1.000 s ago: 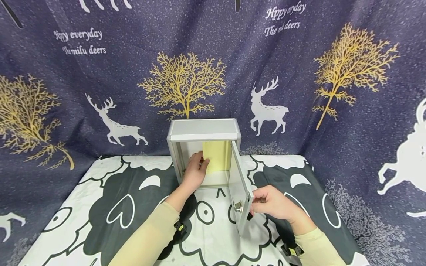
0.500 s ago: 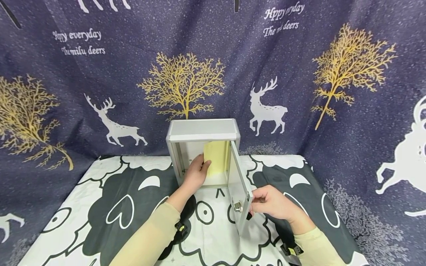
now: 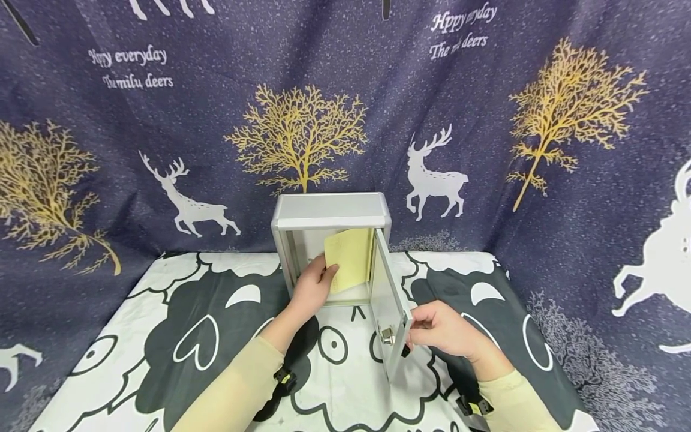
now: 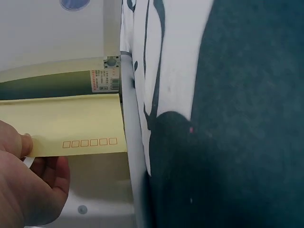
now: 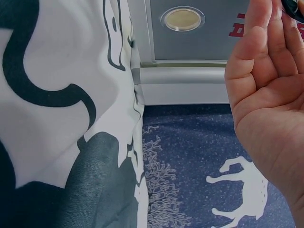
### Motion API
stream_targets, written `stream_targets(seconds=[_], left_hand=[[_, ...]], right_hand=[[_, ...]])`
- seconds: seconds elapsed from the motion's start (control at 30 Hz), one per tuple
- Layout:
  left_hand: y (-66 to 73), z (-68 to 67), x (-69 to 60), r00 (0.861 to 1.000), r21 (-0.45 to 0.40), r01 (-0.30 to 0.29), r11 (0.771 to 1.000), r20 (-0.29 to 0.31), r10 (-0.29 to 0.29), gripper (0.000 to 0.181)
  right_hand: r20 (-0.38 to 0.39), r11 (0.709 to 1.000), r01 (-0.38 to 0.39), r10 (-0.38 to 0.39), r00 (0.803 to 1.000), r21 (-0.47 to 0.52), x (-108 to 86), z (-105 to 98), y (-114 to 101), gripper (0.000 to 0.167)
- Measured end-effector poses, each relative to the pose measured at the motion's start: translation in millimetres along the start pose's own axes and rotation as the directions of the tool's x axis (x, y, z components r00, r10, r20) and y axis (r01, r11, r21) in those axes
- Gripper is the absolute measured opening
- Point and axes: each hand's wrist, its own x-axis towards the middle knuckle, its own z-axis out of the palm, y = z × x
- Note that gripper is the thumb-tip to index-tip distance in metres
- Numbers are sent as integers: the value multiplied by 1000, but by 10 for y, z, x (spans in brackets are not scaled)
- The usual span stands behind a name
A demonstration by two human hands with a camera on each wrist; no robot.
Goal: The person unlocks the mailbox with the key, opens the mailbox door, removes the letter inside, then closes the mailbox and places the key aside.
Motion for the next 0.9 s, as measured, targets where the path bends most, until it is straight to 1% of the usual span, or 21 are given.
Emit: stream_targets(seconds=[0.07,0.2,0.43,0.53,0.73,0.9], left_hand=[[108,-57,-28,1000,8,15,1000,11,-15,22],[201,-126,-90,998,37,55,998,30,-56,20],[261,-256,-217,993,31,106,994,45,-108,20],[278,-323,-284,991,4,123,992,61,-123,21],[317,-468,-406,987,-45,135,990,89,-130,22],[306,-571,-511,988,-58,116,992,106,-110,20]], right_hand=[[0,1000,-2,2,1000,1,0,-1,-2,23],[0,1000,-4,4,1000,15,2,1,-10,24],[8,999,0,0,1000,32,3,4,-6,25],[7,1000,7,-7,1000,22,1,5,-1,26],[4,1000,14,-14,1000,15,0,8,3,27],[2,1000,13,-13,1000,19,-3,13,1,26]])
